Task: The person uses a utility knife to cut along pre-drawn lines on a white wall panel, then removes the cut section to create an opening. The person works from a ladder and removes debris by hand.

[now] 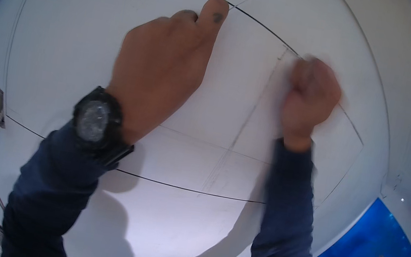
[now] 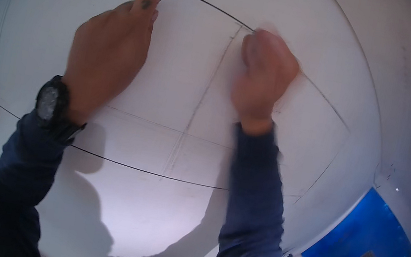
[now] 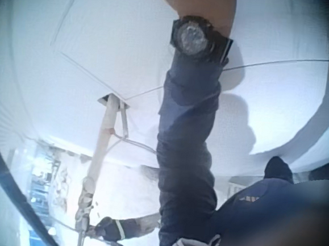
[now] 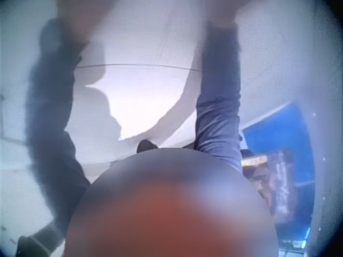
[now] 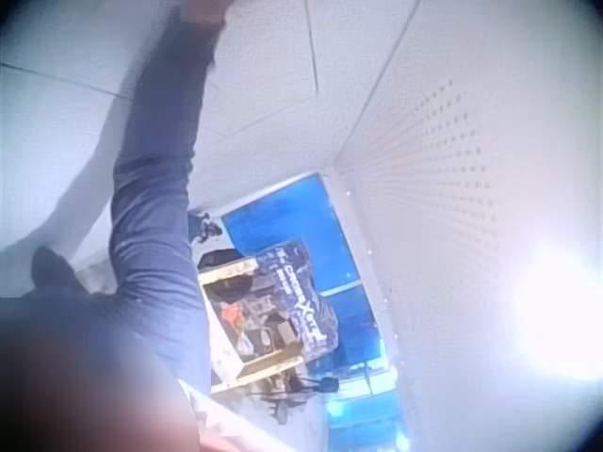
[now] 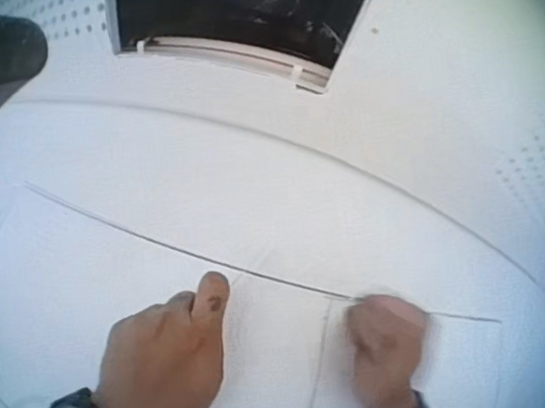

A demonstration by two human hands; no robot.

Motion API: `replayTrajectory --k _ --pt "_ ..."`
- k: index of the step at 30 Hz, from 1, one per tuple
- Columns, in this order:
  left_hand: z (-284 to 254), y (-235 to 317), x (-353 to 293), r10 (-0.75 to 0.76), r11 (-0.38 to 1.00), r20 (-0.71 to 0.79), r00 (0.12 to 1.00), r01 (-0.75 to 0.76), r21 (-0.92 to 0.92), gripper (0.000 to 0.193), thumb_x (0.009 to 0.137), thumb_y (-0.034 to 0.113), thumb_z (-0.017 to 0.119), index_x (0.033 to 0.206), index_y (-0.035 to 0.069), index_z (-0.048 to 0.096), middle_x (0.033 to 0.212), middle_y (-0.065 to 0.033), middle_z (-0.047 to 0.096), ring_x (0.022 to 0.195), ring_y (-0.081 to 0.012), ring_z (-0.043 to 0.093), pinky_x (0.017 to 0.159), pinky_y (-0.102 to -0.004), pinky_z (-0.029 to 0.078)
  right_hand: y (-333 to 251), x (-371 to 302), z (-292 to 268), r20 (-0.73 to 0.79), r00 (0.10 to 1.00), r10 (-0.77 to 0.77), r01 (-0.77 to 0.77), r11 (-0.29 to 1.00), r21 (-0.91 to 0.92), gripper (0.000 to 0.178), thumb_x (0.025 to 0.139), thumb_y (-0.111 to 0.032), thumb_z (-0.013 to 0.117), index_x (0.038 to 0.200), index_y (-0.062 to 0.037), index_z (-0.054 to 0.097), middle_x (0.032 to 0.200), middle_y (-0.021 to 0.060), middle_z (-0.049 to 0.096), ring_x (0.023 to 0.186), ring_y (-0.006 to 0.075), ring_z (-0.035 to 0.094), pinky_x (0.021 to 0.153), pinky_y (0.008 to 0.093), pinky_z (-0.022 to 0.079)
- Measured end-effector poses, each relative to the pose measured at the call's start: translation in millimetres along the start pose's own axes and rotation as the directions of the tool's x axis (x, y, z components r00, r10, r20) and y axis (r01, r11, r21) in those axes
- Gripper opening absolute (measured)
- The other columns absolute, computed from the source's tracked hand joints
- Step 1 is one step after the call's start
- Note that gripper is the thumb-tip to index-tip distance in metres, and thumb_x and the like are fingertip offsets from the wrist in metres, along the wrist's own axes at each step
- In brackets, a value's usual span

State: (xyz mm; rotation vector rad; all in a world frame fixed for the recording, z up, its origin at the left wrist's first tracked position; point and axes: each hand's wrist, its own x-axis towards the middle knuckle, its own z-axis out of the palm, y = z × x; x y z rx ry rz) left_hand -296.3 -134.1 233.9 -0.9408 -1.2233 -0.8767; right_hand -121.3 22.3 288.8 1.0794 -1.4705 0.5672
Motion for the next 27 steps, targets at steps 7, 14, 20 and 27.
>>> replayTrajectory --k 7,14,20,27 --pt "-2 4 2 0.000 0.994 0.003 1.000 0.000 0.108 0.019 0.107 0.012 0.053 0.125 0.005 0.052 0.080 -0.0123 0.068 0.068 -0.0320 0.069 0.059 -0.0423 0.056 -29 -20 -23 0.046 0.977 0.208 -0.212 0.968 0.133 0.054 0.114 -0.030 0.035 0.063 -0.0137 0.028 0.056 -0.0025 0.025 0.051 0.0132 0.018 0.049 0.0329 0.018" --pt "4 -10 -7 -0.037 0.993 0.043 0.998 0.032 0.111 0.034 0.095 0.002 0.058 0.129 0.005 0.052 0.078 -0.0121 0.065 0.067 -0.0310 0.070 0.056 -0.0421 0.056 -147 43 -26 0.329 0.942 -0.061 0.072 0.997 -0.022 0.044 0.112 -0.032 0.039 0.072 -0.0140 0.041 0.068 0.0007 0.040 0.060 0.0145 0.032 0.056 0.0362 0.028" --pt "1 -1 -2 -0.032 0.992 0.055 0.998 0.025 0.121 0.034 0.095 0.002 0.058 0.129 0.005 0.052 0.077 -0.0110 0.063 0.063 -0.0287 0.068 0.056 -0.0402 0.055 -19 10 8 -0.152 0.979 0.136 -0.137 0.991 0.001 0.043 0.111 -0.034 0.041 0.075 -0.0116 0.040 0.066 0.0023 0.037 0.061 0.0156 0.032 0.058 0.0371 0.027" --pt "2 -3 -4 0.000 0.992 0.051 0.999 -0.007 0.125 0.035 0.095 0.002 0.058 0.129 0.006 0.051 0.075 -0.0098 0.061 0.062 -0.0278 0.066 0.054 -0.0397 0.055 -30 -10 -6 0.114 0.985 0.129 -0.127 0.992 -0.024 0.053 0.112 -0.035 0.036 0.063 -0.0156 0.025 0.058 -0.0016 0.023 0.053 0.0130 0.017 0.051 0.0351 0.018"
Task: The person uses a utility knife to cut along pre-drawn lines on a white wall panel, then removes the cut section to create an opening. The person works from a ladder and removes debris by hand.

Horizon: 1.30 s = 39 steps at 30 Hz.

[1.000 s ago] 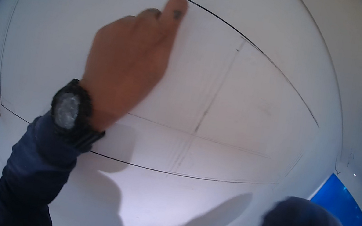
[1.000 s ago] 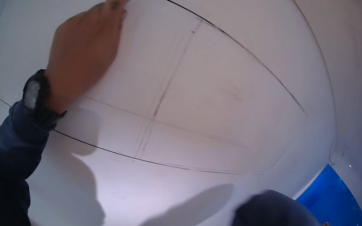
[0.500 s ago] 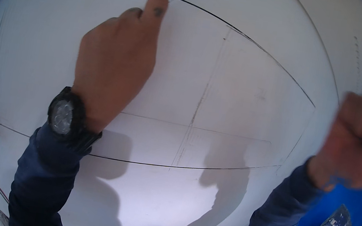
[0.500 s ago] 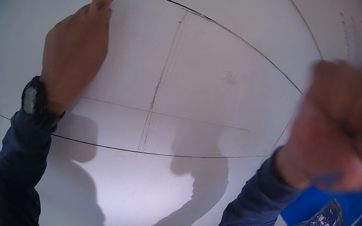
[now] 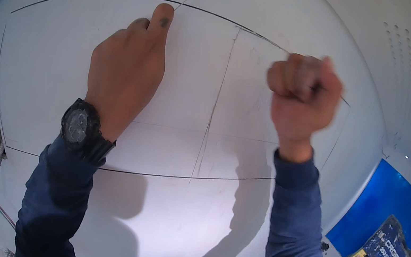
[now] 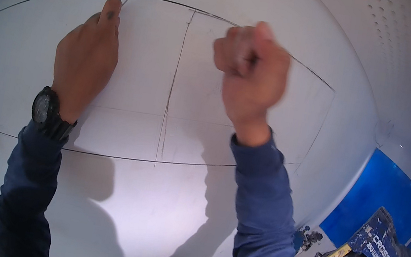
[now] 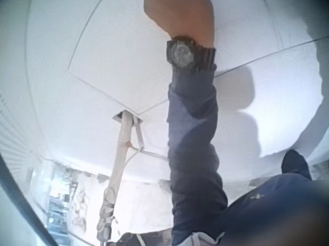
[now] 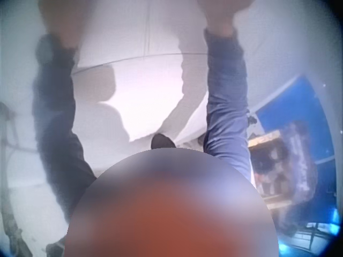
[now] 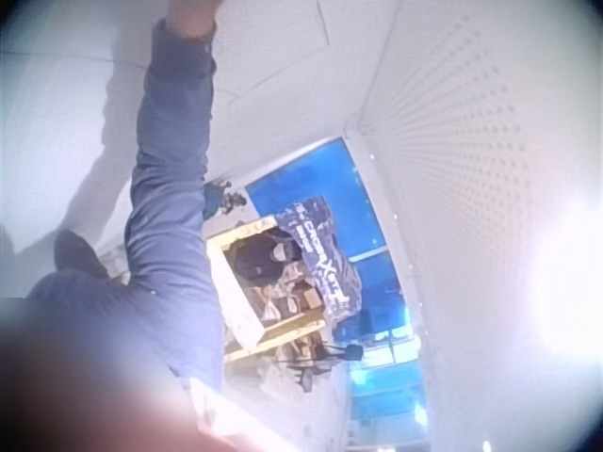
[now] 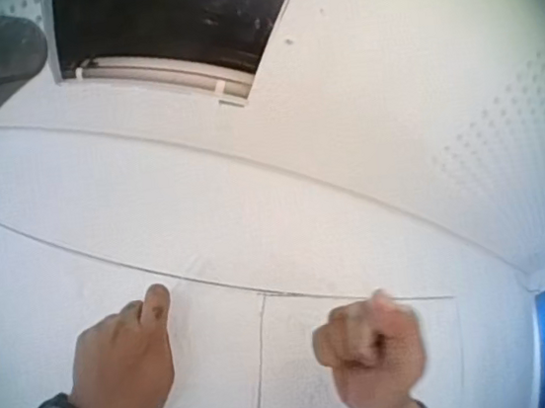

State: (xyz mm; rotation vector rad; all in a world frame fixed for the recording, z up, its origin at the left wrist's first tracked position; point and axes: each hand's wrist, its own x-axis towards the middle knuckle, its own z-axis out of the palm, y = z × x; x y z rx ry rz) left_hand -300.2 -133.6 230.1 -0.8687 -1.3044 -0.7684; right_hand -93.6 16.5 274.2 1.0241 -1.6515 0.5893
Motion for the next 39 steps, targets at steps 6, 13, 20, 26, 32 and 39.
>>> replayTrajectory --k 6,13,20,26,32,39 --pt "4 3 3 0.035 0.999 -0.050 0.998 -0.033 0.032 0.035 0.095 0.001 0.058 0.129 0.006 0.051 0.074 -0.0093 0.060 0.060 -0.0274 0.065 0.052 -0.0391 0.054 -89 32 -1 0.183 0.955 -0.234 0.234 0.972 0.017 0.050 0.112 -0.030 0.039 0.065 -0.0139 0.028 0.061 -0.0011 0.028 0.055 0.0127 0.021 0.052 0.0349 0.021" --pt "-1 10 2 0.081 0.995 -0.108 0.991 -0.074 0.061 0.037 0.094 0.001 0.057 0.131 0.005 0.052 0.077 -0.0109 0.063 0.064 -0.0292 0.068 0.054 -0.0412 0.055 42 3 -3 -0.002 0.995 -0.097 0.097 0.995 0.009 0.048 0.112 -0.023 0.044 0.066 -0.0100 0.032 0.063 -0.0004 0.034 0.057 0.0124 0.027 0.053 0.0331 0.024" --pt "-5 7 2 0.001 0.999 0.004 1.000 -0.001 -0.034 0.037 0.096 0.002 0.054 0.133 0.005 0.053 0.082 -0.0124 0.066 0.070 -0.0321 0.070 0.061 -0.0436 0.057 45 -42 2 -0.256 0.946 0.200 -0.187 0.979 0.075 0.048 0.112 -0.019 0.047 0.066 -0.0060 0.037 0.063 -0.0009 0.038 0.057 0.0122 0.033 0.053 0.0319 0.027" --pt "-7 16 6 -0.054 0.998 0.065 0.996 0.055 -0.014 0.029 0.102 0.006 0.051 0.131 0.003 0.053 0.089 -0.0139 0.069 0.077 -0.0328 0.071 0.066 -0.0441 0.058 9 -90 -8 -0.267 0.915 0.304 -0.401 0.768 -0.499 0.042 0.107 -0.020 0.056 0.070 -0.0056 0.046 0.067 0.0007 0.043 0.059 0.0155 0.042 0.054 0.0357 0.035" --pt "-10 16 6 -0.081 0.997 0.095 0.992 0.081 -0.005 0.025 0.108 0.014 0.049 0.130 0.003 0.052 0.093 -0.0162 0.071 0.079 -0.0361 0.071 0.068 -0.0470 0.057 -38 -139 7 -0.037 0.944 0.328 -0.110 0.207 -0.972 0.040 0.093 -0.031 0.071 0.127 -0.0094 0.065 0.129 0.0153 0.061 0.121 0.0344 0.057 0.094 0.0484 0.050" --pt "-25 26 6 -0.168 0.976 0.179 0.969 0.190 -0.111 0.028 0.109 0.018 0.050 0.133 0.004 0.050 0.098 -0.0192 0.074 0.085 -0.0389 0.073 0.069 -0.0506 0.056 -60 -168 -5 -0.054 0.892 0.448 -0.025 -0.071 -0.997 0.063 0.100 -0.043 0.064 0.153 -0.0117 0.054 0.161 0.0196 0.038 0.152 0.0402 0.031 0.122 0.0600 0.025"
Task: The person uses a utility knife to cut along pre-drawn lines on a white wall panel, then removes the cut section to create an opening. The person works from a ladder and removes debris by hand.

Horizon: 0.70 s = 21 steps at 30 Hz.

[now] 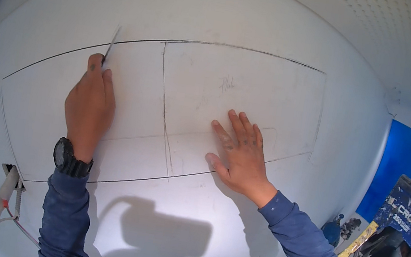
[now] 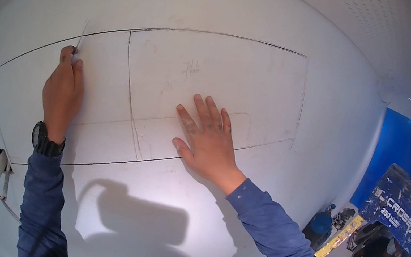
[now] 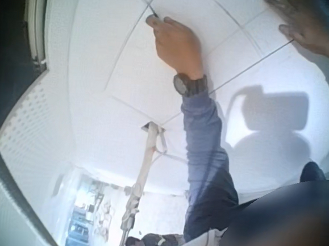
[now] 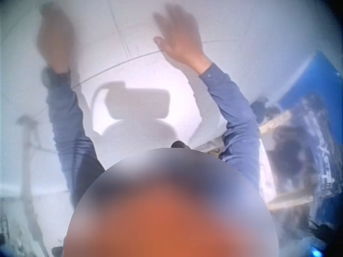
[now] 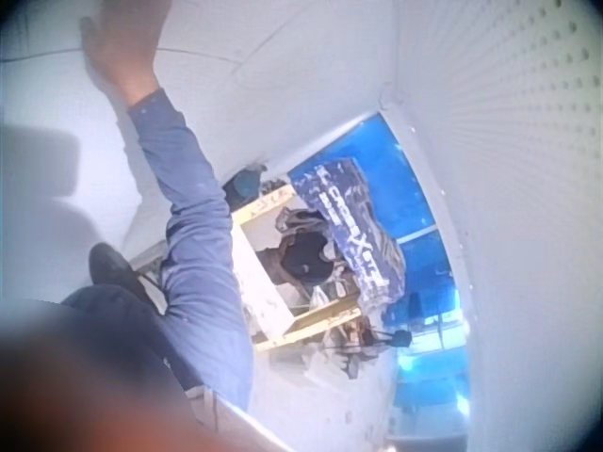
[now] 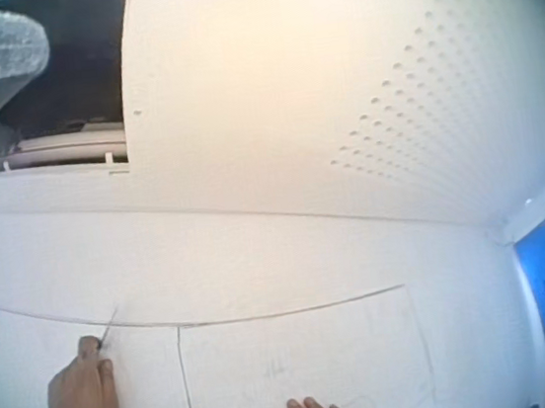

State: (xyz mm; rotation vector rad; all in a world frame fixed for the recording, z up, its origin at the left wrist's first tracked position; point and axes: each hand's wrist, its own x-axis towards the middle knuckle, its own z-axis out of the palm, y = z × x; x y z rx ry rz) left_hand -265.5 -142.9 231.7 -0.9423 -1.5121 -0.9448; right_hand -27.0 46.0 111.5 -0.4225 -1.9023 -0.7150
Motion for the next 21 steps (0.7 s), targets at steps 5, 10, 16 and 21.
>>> replayTrajectory --k 5,10,16,21 --pt "-1 10 -6 0.016 0.998 0.024 1.000 -0.017 0.063 0.026 0.109 0.018 0.051 0.131 0.004 0.050 0.093 -0.0177 0.073 0.083 -0.0371 0.072 0.068 -0.0496 0.056 -1 28 -30 -0.118 0.984 0.137 -0.054 0.845 0.532 0.032 0.103 -0.034 0.063 0.117 -0.0059 0.065 0.121 0.0150 0.058 0.116 0.0309 0.055 0.098 0.0449 0.046" --pt "7 5 -7 0.096 0.992 -0.037 0.995 -0.092 0.082 0.023 0.108 0.016 0.052 0.127 0.005 0.050 0.089 -0.0146 0.069 0.078 -0.0350 0.070 0.065 -0.0478 0.056 7 95 -98 -0.231 0.928 0.291 0.175 0.206 0.963 0.029 0.105 -0.028 0.058 0.087 -0.0059 0.055 0.077 0.0039 0.049 0.071 0.0166 0.047 0.064 0.0317 0.039" --pt "10 0 -6 0.085 0.994 0.003 0.996 -0.085 0.074 0.021 0.106 0.016 0.052 0.124 0.005 0.051 0.089 -0.0135 0.069 0.077 -0.0344 0.070 0.065 -0.0477 0.056 11 170 -91 -0.634 0.771 -0.066 0.625 -0.117 0.772 0.028 0.106 -0.031 0.056 0.088 -0.0087 0.053 0.076 0.0015 0.044 0.068 0.0154 0.041 0.061 0.0314 0.035" --pt "7 1 -4 0.109 0.990 -0.040 0.993 -0.105 0.099 0.021 0.108 0.015 0.050 0.126 0.005 0.051 0.089 -0.0149 0.070 0.078 -0.0349 0.071 0.067 -0.0472 0.056 -27 193 -17 -0.405 0.914 0.026 0.405 -0.136 0.904 0.028 0.107 -0.033 0.054 0.090 -0.0111 0.051 0.076 -0.0005 0.039 0.065 0.0144 0.036 0.058 0.0312 0.031"
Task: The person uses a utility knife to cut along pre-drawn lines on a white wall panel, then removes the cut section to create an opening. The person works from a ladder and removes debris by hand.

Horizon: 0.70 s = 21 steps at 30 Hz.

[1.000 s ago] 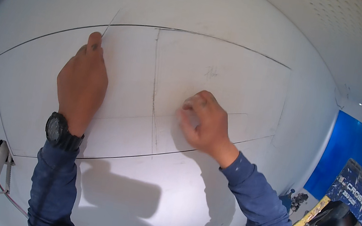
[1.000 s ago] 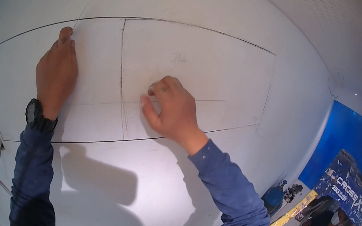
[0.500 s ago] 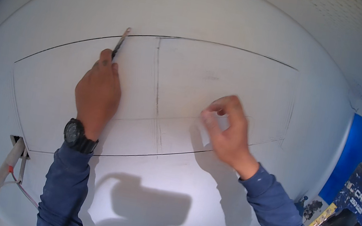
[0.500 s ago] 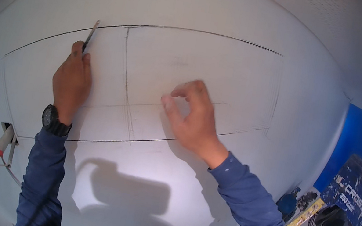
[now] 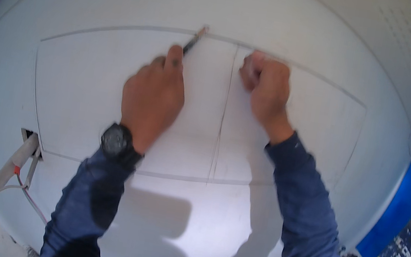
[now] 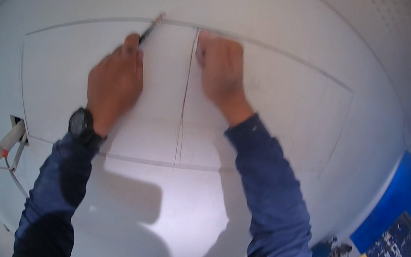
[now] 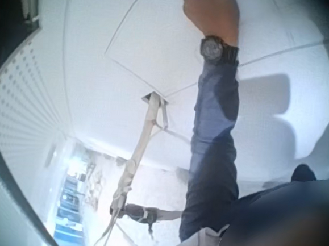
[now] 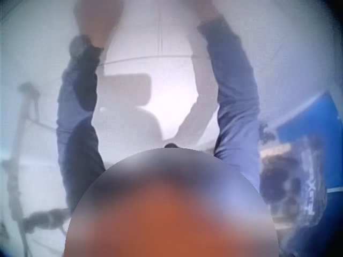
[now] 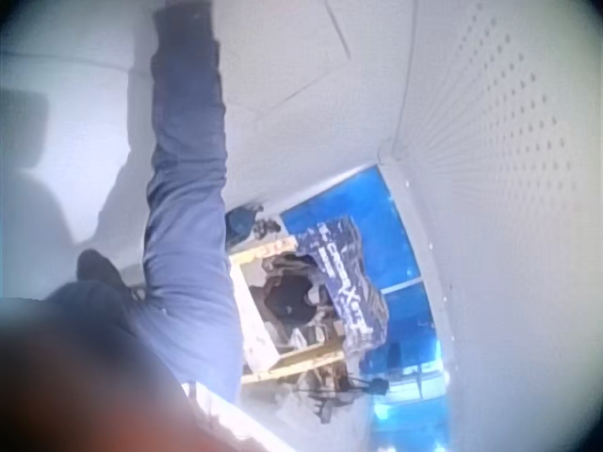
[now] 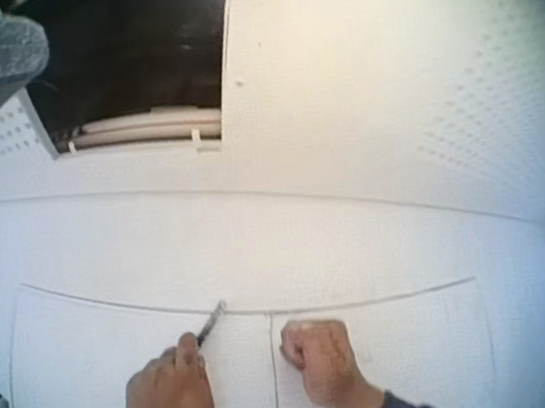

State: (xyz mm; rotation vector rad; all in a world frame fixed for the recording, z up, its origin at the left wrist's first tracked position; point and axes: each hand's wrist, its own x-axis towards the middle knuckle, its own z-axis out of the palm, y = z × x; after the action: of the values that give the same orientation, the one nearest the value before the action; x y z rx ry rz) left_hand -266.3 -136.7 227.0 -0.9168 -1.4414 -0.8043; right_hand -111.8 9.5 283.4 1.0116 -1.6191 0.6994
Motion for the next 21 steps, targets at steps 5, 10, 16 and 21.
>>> replayTrajectory --k 5,10,16,21 --pt "2 -1 -2 -0.034 0.999 0.061 0.998 0.036 -0.031 0.018 0.108 0.015 0.050 0.123 0.005 0.052 0.088 -0.0143 0.069 0.077 -0.0339 0.070 0.067 -0.0456 0.056 -50 18 -11 0.218 0.956 -0.196 0.166 0.974 0.152 0.027 0.107 -0.035 0.052 0.092 -0.0134 0.050 0.075 -0.0025 0.035 0.062 0.0134 0.031 0.055 0.0309 0.027" --pt "5 -1 0 -0.006 0.999 -0.010 1.000 0.005 -0.053 0.018 0.103 0.011 0.054 0.120 0.004 0.053 0.084 -0.0126 0.066 0.072 -0.0306 0.069 0.061 -0.0436 0.056 -30 43 -25 0.399 0.757 -0.518 0.477 0.855 0.206 0.029 0.107 -0.038 0.054 0.092 -0.0142 0.049 0.075 -0.0029 0.036 0.061 0.0128 0.030 0.055 0.0310 0.025" --pt "2 0 0 0.034 0.999 -0.035 0.999 -0.035 -0.027 0.024 0.099 0.008 0.056 0.122 0.004 0.053 0.082 -0.0110 0.064 0.069 -0.0293 0.068 0.058 -0.0424 0.056 -7 16 9 0.064 0.991 0.115 -0.116 0.993 0.003 0.040 0.110 -0.030 0.044 0.075 -0.0128 0.037 0.066 -0.0019 0.036 0.056 0.0116 0.030 0.053 0.0313 0.023" --pt "5 -5 -4 0.033 0.998 0.019 0.999 -0.033 -0.048 0.024 0.104 0.011 0.054 0.126 0.005 0.050 0.082 -0.0121 0.066 0.070 -0.0318 0.069 0.060 -0.0436 0.056 -43 49 -20 0.222 0.975 -0.025 -0.036 0.964 0.263 0.040 0.109 -0.032 0.045 0.078 -0.0087 0.052 0.070 0.0022 0.051 0.058 0.0150 0.045 0.053 0.0327 0.035"
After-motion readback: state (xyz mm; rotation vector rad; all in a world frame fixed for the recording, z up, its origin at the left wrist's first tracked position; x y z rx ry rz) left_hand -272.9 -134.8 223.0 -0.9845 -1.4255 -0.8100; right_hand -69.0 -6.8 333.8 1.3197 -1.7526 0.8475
